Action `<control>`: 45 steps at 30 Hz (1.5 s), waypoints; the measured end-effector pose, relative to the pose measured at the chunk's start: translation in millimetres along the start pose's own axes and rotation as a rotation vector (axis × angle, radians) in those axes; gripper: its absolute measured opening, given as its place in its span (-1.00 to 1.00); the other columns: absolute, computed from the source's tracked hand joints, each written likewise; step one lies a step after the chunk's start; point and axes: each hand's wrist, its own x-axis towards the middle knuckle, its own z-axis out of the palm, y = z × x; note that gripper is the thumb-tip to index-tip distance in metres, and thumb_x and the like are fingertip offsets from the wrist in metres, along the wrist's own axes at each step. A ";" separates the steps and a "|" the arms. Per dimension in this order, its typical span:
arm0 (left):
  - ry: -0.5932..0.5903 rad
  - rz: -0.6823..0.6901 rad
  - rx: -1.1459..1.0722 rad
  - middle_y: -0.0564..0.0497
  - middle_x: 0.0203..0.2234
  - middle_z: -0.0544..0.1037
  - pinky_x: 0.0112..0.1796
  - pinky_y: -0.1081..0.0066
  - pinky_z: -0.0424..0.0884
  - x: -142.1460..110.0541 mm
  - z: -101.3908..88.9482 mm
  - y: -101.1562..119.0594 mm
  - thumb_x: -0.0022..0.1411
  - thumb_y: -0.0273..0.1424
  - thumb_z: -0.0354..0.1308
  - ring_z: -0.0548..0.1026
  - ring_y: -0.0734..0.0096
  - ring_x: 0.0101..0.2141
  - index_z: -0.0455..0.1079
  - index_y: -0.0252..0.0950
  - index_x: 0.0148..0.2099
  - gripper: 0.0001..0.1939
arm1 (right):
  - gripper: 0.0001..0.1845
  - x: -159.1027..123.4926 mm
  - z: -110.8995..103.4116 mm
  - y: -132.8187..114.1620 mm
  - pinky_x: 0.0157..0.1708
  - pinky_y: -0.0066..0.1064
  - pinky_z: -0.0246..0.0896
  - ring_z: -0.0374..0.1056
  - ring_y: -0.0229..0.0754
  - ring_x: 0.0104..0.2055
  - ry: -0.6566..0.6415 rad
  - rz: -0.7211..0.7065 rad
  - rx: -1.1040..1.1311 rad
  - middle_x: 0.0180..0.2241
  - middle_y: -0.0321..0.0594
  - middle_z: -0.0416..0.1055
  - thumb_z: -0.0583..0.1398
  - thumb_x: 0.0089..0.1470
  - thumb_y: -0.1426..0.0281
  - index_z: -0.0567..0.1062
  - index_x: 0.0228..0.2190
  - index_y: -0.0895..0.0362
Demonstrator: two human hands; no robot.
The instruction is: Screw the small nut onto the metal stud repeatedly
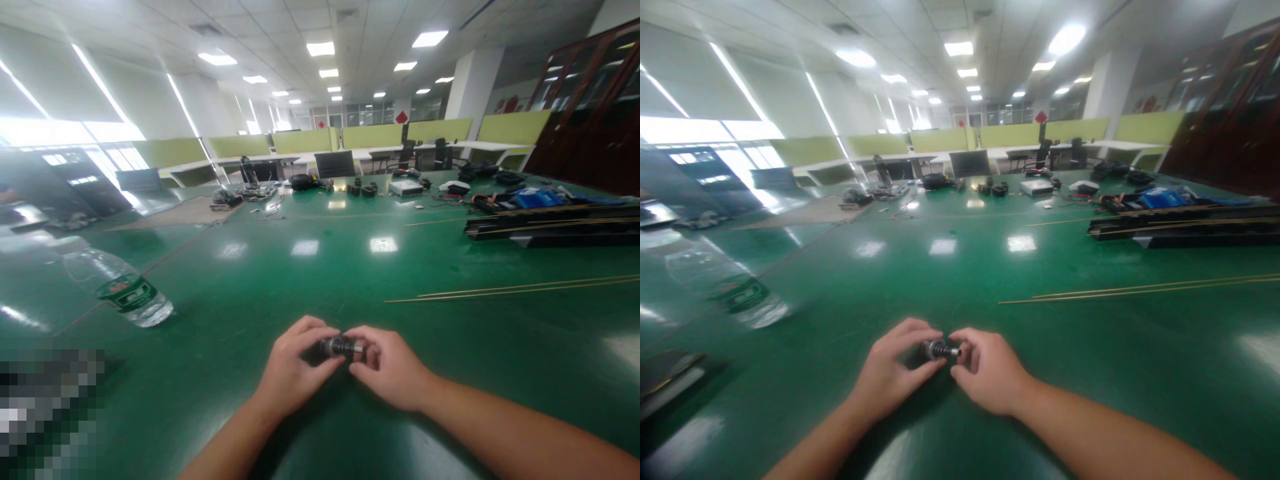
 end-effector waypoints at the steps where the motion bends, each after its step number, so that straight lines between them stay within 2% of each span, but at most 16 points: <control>1: 0.009 0.007 0.011 0.01 -0.25 0.50 -0.19 0.42 0.41 -0.3 0.3 -0.7 0.09 -0.41 0.33 0.48 0.38 -0.22 0.52 -0.16 -0.13 -0.75 | -0.56 -0.2 -0.2 -0.5 -0.48 -0.50 0.18 0.26 -0.33 -0.53 0.002 -0.003 -0.001 -0.46 -0.37 0.42 0.26 -0.08 0.54 0.50 -0.09 0.13; 6: 0.003 0.047 0.030 0.01 -0.26 0.47 -0.22 0.45 0.41 0.0 2.0 -1.7 0.10 -0.45 0.33 0.47 0.40 -0.23 0.52 -0.16 -0.12 -0.74 | -0.62 -0.6 0.8 0.6 -0.48 -0.49 0.16 0.28 -0.31 -0.50 -0.001 -0.006 0.027 -0.40 -0.31 0.45 0.26 -0.06 0.51 0.50 -0.12 0.12; 11: -0.039 0.058 -0.043 0.01 -0.23 0.56 -0.17 0.46 0.43 1.2 3.1 -1.5 0.11 -0.47 0.32 0.52 0.40 -0.20 0.51 -0.18 -0.12 -0.75 | -0.70 -1.6 2.7 1.5 -0.48 -0.50 0.17 0.29 -0.30 -0.48 0.010 -0.009 0.047 -0.38 -0.29 0.46 0.26 -0.03 0.48 0.51 -0.18 0.13; 21: -0.062 0.046 -0.092 0.02 -0.26 0.60 -0.19 0.46 0.45 -0.3 7.4 -2.4 0.10 -0.48 0.31 0.54 0.40 -0.24 0.52 -0.19 -0.14 -0.77 | -0.90 0.6 1.2 -2.5 -0.35 -0.46 0.23 0.40 -0.22 -0.37 0.059 -0.044 -0.028 -0.40 -0.26 0.51 0.27 0.03 0.42 0.57 -0.35 0.16; 26: -0.057 0.034 -0.100 0.02 -0.28 0.60 -0.21 0.45 0.46 -0.2 7.8 1.2 0.11 -0.45 0.31 0.55 0.41 -0.25 0.52 -0.20 -0.16 -0.80 | -0.86 1.1 1.2 -1.7 -0.36 -0.46 0.21 0.39 -0.22 -0.38 0.079 -0.029 -0.044 -0.43 -0.27 0.51 0.25 0.10 0.35 0.58 -0.39 0.15; 35: -0.060 0.008 -0.087 -0.02 -0.31 0.61 -0.23 0.43 0.48 0.3 7.2 3.8 0.12 -0.40 0.31 0.56 0.37 -0.29 0.54 -0.22 -0.19 -0.84 | -0.90 0.2 3.1 3.8 -0.39 -0.46 0.20 0.38 -0.22 -0.40 0.071 -0.009 -0.024 -0.43 -0.26 0.50 0.26 0.06 0.38 0.56 -0.40 0.16; 45: -0.050 -0.011 -0.063 -0.04 -0.26 0.61 -0.19 0.38 0.48 -1.2 2.0 -3.1 0.08 -0.43 0.33 0.56 0.32 -0.24 0.54 -0.21 -0.15 -0.77 | -0.91 1.4 2.6 5.7 -0.46 -0.49 0.13 0.29 -0.27 -0.48 0.069 0.022 -0.008 -0.50 -0.29 0.45 0.25 0.05 0.40 0.53 -0.41 0.18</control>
